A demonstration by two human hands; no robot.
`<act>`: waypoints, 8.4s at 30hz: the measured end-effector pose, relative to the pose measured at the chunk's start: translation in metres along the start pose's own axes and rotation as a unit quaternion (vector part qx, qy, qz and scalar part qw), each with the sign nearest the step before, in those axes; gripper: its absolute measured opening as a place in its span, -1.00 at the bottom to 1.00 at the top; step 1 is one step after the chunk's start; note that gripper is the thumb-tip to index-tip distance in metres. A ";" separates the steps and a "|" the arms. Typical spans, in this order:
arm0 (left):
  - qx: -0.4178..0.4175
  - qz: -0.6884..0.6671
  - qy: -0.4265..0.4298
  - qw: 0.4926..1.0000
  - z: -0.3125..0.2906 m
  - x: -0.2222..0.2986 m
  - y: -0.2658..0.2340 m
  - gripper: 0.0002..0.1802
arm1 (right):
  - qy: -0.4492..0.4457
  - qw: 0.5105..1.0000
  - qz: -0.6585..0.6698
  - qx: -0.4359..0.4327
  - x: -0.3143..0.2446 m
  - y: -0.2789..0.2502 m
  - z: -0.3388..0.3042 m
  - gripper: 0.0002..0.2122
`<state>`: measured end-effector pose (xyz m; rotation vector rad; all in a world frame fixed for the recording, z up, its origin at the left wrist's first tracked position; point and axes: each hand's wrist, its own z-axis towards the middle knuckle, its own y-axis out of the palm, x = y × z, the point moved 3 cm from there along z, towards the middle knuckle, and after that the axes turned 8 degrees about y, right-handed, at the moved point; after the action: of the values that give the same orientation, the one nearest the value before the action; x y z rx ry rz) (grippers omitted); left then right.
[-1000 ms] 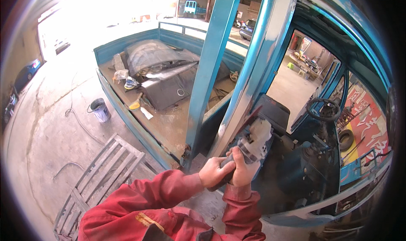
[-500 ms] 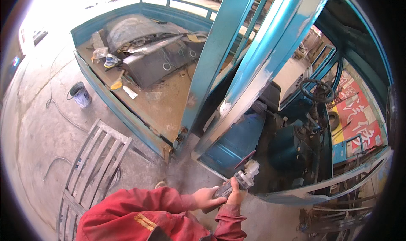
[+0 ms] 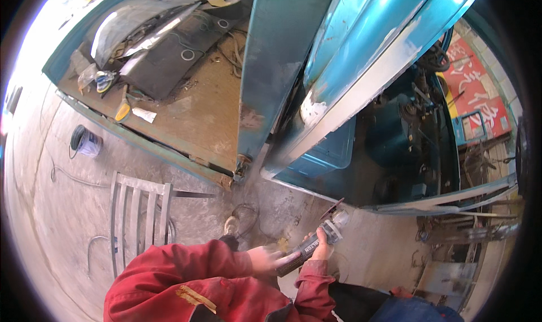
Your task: The person uses an angle grinder to remove paint and smooth the metal frame of a teal three-wheeled vehicle. They repeatedly grind along the door pillar and upper frame, pause to wipe the surface with their hand, and continue grinding different sections of the frame.
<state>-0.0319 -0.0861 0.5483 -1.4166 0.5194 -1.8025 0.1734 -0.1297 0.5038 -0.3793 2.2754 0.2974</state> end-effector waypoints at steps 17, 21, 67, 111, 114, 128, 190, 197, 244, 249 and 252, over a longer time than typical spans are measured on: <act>-0.018 -0.017 0.153 0.988 -0.034 -0.016 0.038 -0.16 | 0.038 0.997 0.036 0.050 0.055 -0.031 -0.021 -0.74; -0.002 0.016 0.162 0.987 -0.034 -0.010 0.038 -0.11 | 0.070 0.995 0.045 0.061 0.060 -0.040 -0.023 -0.75; 0.308 0.300 -0.123 0.895 0.118 -0.206 -0.056 -0.14 | 0.172 0.983 -0.052 0.048 0.067 -0.093 -0.009 -0.75; 0.190 -0.515 -0.110 0.829 0.026 0.077 -0.114 0.17 | -0.076 0.929 0.064 -0.357 -0.091 0.080 -0.161 -0.76; 0.174 -0.431 -0.085 0.881 0.027 0.086 -0.131 0.16 | -0.068 0.921 0.076 -0.375 -0.107 0.087 -0.183 -0.76; 0.243 -0.223 -0.126 0.936 0.066 0.086 -0.085 0.19 | -0.225 0.845 -0.055 -0.483 -0.127 0.064 -0.109 -0.75; 0.104 0.285 0.093 0.948 0.066 0.112 -0.131 -0.30 | -0.233 0.763 -0.056 -0.601 -0.213 0.104 -0.195 -0.58; 0.194 0.186 0.084 0.959 0.033 0.111 -0.151 -0.03 | -0.194 0.776 -0.081 -0.595 -0.190 0.133 -0.221 -0.54; 0.368 -0.360 -0.044 0.856 0.153 0.081 -0.301 -0.39 | -0.276 0.672 -0.050 -0.686 -0.330 0.230 -0.264 -0.74; 0.439 -0.298 -0.006 0.848 0.166 0.090 -0.301 -0.41 | -0.279 0.659 -0.046 -0.697 -0.338 0.230 -0.260 -0.73; 0.470 -0.226 -0.011 0.853 0.178 0.106 -0.307 -0.44 | -0.299 0.639 -0.039 -0.708 -0.353 0.226 -0.265 -0.72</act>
<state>0.0299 0.0477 0.8885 -0.8669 -0.7193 -1.9449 0.1385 0.0549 0.9625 -0.9432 0.9170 1.8549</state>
